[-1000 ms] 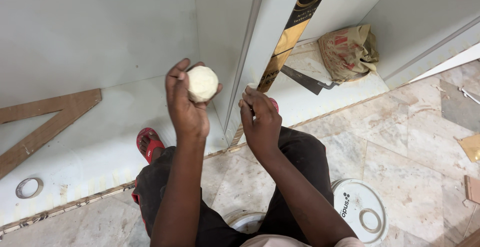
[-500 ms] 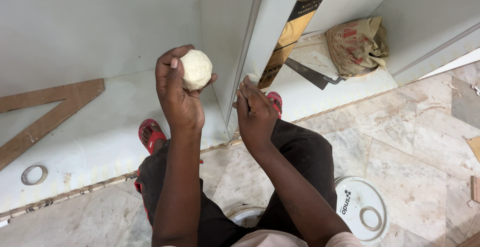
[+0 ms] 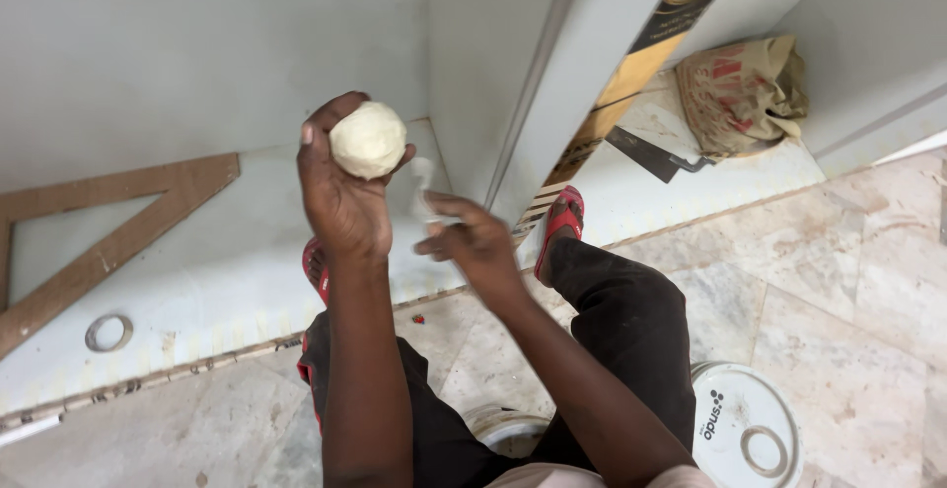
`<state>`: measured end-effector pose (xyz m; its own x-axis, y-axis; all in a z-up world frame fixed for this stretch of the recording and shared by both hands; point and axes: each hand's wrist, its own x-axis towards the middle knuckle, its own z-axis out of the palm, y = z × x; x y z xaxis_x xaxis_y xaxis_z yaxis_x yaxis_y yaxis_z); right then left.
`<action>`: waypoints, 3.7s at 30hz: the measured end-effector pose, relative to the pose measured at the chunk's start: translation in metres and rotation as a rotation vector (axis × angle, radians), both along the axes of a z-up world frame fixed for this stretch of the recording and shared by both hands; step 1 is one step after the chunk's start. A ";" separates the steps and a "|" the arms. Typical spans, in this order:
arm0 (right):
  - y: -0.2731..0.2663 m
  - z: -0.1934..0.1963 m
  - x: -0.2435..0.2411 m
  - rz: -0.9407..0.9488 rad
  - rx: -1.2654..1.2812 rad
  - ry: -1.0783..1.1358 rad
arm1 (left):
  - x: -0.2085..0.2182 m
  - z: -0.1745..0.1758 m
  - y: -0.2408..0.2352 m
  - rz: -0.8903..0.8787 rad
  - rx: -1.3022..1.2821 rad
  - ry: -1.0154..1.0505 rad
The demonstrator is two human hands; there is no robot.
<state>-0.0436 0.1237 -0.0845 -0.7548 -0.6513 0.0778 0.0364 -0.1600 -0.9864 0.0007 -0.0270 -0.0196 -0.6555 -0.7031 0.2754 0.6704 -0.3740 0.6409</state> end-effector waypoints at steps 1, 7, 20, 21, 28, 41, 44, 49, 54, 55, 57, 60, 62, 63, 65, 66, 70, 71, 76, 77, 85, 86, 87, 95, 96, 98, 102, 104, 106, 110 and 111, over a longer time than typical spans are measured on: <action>0.013 -0.001 -0.004 -0.029 -0.042 -0.088 | -0.002 -0.005 -0.003 -0.019 0.014 0.006; 0.072 0.021 -0.018 0.151 -0.628 -0.302 | -0.018 -0.028 0.005 -0.102 -0.028 -0.003; 0.060 0.045 -0.015 0.150 -0.756 -0.522 | -0.032 -0.023 0.067 -0.104 -0.321 -0.130; 0.061 0.044 -0.016 0.134 -0.746 -0.527 | -0.033 -0.023 0.068 -0.104 -0.321 -0.125; 0.067 0.033 -0.017 0.110 -0.712 -0.537 | -0.038 -0.027 0.070 -0.086 -0.301 -0.104; 0.070 0.026 -0.017 0.030 -0.531 -0.540 | -0.040 -0.021 0.074 0.040 -0.118 -0.153; 0.068 0.030 -0.014 -0.006 -0.478 -0.505 | -0.041 -0.023 0.073 0.051 -0.092 -0.111; 0.066 0.034 -0.009 -0.071 -0.427 -0.439 | -0.041 -0.025 0.078 0.103 -0.122 -0.108; 0.064 0.037 -0.002 -0.188 -0.359 -0.356 | -0.041 -0.023 0.083 0.101 -0.091 -0.044; 0.064 0.037 0.000 -0.193 -0.355 -0.346 | -0.041 -0.023 0.084 0.105 -0.092 -0.047; 0.063 0.038 0.003 -0.204 -0.349 -0.326 | -0.041 -0.023 0.085 0.104 -0.085 -0.060; 0.062 0.039 0.008 -0.243 -0.330 -0.278 | -0.039 -0.021 0.085 0.098 -0.081 -0.079; 0.062 0.040 0.011 -0.270 -0.323 -0.272 | -0.037 -0.019 0.086 0.106 -0.104 -0.079; 0.061 0.041 0.012 -0.283 -0.319 -0.268 | -0.036 -0.018 0.086 0.098 -0.093 -0.061; 0.062 0.040 0.014 -0.299 -0.320 -0.263 | -0.036 -0.016 0.087 0.082 -0.070 -0.027; 0.062 0.039 0.014 -0.306 -0.321 -0.261 | -0.035 -0.016 0.087 0.078 -0.059 -0.034; 0.061 0.033 0.013 -0.316 -0.325 -0.273 | -0.034 -0.018 0.086 0.049 -0.006 -0.002; 0.061 0.032 0.013 -0.315 -0.319 -0.272 | -0.035 -0.019 0.086 0.040 0.011 0.021; 0.062 0.024 0.010 -0.293 -0.307 -0.351 | -0.037 -0.022 0.084 -0.013 0.052 0.065; 0.062 0.023 0.008 -0.282 -0.306 -0.378 | -0.037 -0.021 0.084 -0.029 0.071 0.068; 0.064 0.014 0.008 -0.235 -0.344 -0.342 | -0.034 -0.014 0.083 -0.321 0.186 0.028; 0.064 0.014 0.008 -0.236 -0.351 -0.336 | -0.034 -0.013 0.083 -0.325 0.139 -0.008; 0.064 0.014 0.008 -0.238 -0.358 -0.331 | -0.033 -0.013 0.082 -0.333 0.130 -0.008; 0.069 0.014 0.005 -0.317 -0.336 -0.181 | -0.033 -0.015 0.081 -0.484 0.261 0.010; 0.069 0.014 0.005 -0.329 -0.334 -0.150 | -0.033 -0.015 0.082 -0.518 0.277 0.014; 0.069 0.015 0.003 -0.309 -0.324 -0.096 | -0.030 -0.012 0.083 -0.586 0.308 0.023; 0.074 0.021 -0.001 -0.236 -0.260 0.048 | -0.029 -0.010 0.086 -0.622 0.334 0.007; 0.076 0.024 0.000 -0.200 -0.299 0.086 | -0.029 -0.011 0.088 -0.605 0.275 -0.056; 0.080 0.028 -0.001 -0.182 -0.333 0.111 | -0.033 -0.015 0.092 -0.461 0.121 -0.127; 0.089 0.040 -0.008 -0.205 -0.385 0.208 | -0.040 -0.021 0.108 -0.027 -0.241 -0.139; 0.090 0.043 -0.009 -0.215 -0.398 0.252 | -0.038 -0.020 0.113 -0.078 -0.222 -0.149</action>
<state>-0.0529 0.2136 -0.0420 -0.7942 -0.3665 0.4846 -0.2692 -0.5027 -0.8215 -0.0378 0.0857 -0.0399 -0.7500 -0.5826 0.3133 0.5372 -0.2601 0.8023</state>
